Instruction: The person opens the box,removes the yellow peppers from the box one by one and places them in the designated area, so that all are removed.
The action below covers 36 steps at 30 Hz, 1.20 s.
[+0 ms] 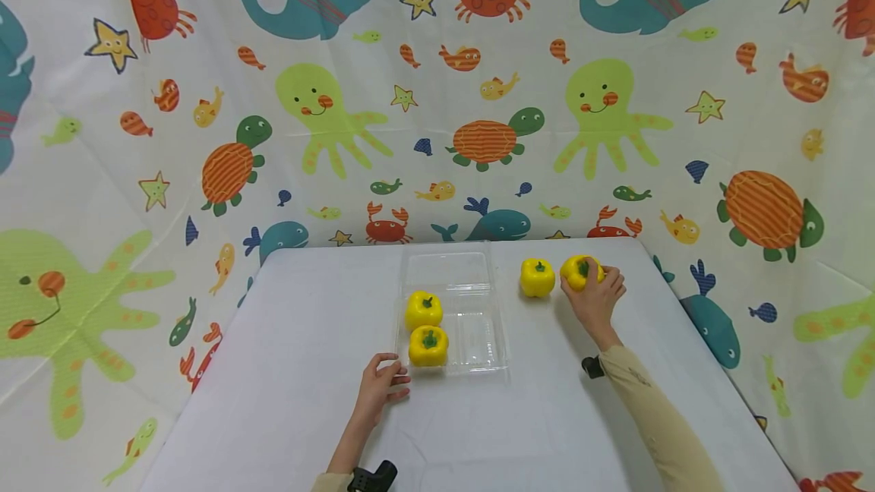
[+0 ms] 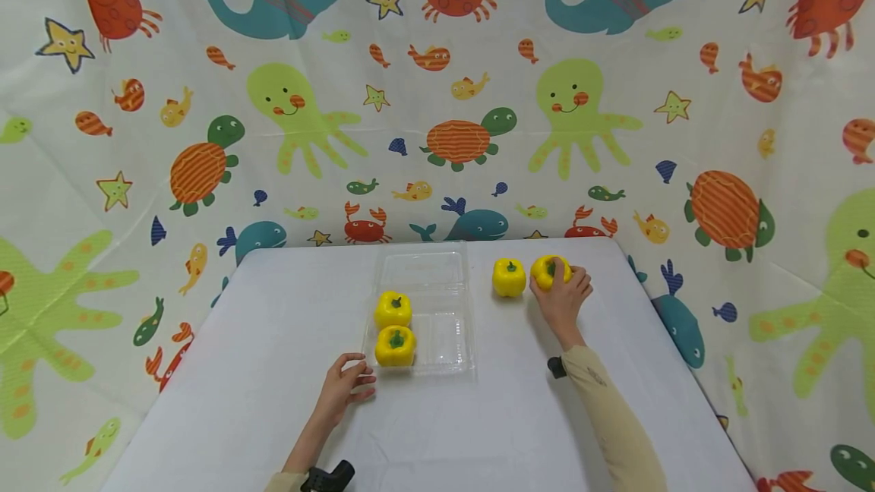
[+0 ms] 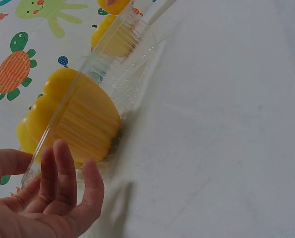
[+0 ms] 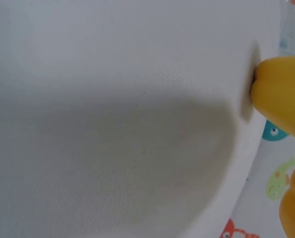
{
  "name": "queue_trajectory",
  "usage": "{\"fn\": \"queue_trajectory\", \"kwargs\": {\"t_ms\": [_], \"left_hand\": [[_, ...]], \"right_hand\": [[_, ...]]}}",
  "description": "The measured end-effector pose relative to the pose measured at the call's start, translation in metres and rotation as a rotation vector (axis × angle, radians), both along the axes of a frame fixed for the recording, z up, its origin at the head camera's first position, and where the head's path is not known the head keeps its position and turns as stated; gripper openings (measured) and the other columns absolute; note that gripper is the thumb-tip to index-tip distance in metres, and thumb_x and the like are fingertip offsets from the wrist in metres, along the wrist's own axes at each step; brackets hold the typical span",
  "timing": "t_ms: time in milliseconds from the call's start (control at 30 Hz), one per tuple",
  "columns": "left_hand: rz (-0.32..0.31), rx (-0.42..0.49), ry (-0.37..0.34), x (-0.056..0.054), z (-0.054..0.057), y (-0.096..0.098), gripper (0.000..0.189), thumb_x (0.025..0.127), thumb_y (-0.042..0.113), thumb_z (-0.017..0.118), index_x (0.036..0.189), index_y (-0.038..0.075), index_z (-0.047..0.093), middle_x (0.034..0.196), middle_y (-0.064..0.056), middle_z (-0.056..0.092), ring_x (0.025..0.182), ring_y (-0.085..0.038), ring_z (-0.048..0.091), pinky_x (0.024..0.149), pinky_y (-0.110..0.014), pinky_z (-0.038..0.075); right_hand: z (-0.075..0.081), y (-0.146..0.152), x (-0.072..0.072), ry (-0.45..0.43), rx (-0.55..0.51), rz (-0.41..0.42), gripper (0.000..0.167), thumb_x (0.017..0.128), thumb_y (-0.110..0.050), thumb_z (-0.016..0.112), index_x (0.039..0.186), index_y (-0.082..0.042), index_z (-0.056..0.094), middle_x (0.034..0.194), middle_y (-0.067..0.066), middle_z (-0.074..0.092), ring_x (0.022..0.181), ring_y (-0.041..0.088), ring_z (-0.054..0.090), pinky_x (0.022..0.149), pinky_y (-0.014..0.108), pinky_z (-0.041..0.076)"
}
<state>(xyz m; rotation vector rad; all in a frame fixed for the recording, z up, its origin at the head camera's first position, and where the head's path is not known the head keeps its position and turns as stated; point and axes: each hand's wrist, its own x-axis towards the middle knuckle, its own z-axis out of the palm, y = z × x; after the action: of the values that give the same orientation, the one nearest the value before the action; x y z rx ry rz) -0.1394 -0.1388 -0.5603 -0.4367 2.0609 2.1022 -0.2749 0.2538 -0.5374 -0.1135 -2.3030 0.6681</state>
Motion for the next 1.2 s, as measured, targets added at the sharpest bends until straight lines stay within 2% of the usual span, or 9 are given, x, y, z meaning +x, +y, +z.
{"fn": "queue_trajectory", "kwargs": {"t_ms": [133, 600, 900, 1200], "left_hand": [[0.002, -0.001, 0.001, 0.000, 0.000, 0.000, 0.037, 0.091, 0.021, 0.048, 0.119, -0.002, 0.039, 0.088, -0.014, 0.062, 0.074, -0.018, 0.064, 0.064, -0.034, 0.056], [0.000, -0.013, 0.001, -0.002, -0.003, 0.000, 0.034, 0.092, 0.019, 0.046, 0.119, -0.001, 0.039, 0.090, -0.015, 0.062, 0.074, -0.016, 0.064, 0.065, -0.034, 0.056], [-0.002, -0.015, 0.004, -0.002, -0.003, 0.000, 0.034, 0.093, 0.020, 0.046, 0.119, 0.000, 0.039, 0.091, -0.016, 0.062, 0.072, -0.013, 0.063, 0.065, -0.034, 0.056], [-0.002, -0.015, 0.002, -0.002, -0.002, 0.000, 0.033, 0.093, 0.020, 0.045, 0.119, 0.000, 0.039, 0.086, -0.009, 0.062, 0.073, -0.014, 0.064, 0.066, -0.035, 0.055]], "right_hand": [[-0.001, 0.000, -0.003, -0.026, -0.001, -0.014, 0.058, 0.075, -0.031, 0.068, 0.120, -0.007, 0.040, 0.107, 0.030, 0.033, 0.098, 0.043, 0.029, 0.077, 0.050, 0.021], [-0.005, -0.003, -0.011, -0.214, -0.035, -0.043, 0.058, 0.079, -0.029, 0.064, 0.124, -0.006, 0.036, 0.115, 0.030, 0.030, 0.105, 0.044, 0.026, 0.082, 0.054, 0.021], [-0.009, -0.003, -0.014, -0.266, -0.025, -0.023, 0.060, 0.078, -0.030, 0.065, 0.123, -0.006, 0.035, 0.116, 0.030, 0.032, 0.104, 0.045, 0.029, 0.082, 0.055, 0.022], [-0.013, 0.000, -0.017, -0.307, -0.031, -0.021, 0.060, 0.079, -0.031, 0.065, 0.123, -0.005, 0.035, 0.114, 0.033, 0.032, 0.103, 0.048, 0.030, 0.082, 0.057, 0.023]]}}
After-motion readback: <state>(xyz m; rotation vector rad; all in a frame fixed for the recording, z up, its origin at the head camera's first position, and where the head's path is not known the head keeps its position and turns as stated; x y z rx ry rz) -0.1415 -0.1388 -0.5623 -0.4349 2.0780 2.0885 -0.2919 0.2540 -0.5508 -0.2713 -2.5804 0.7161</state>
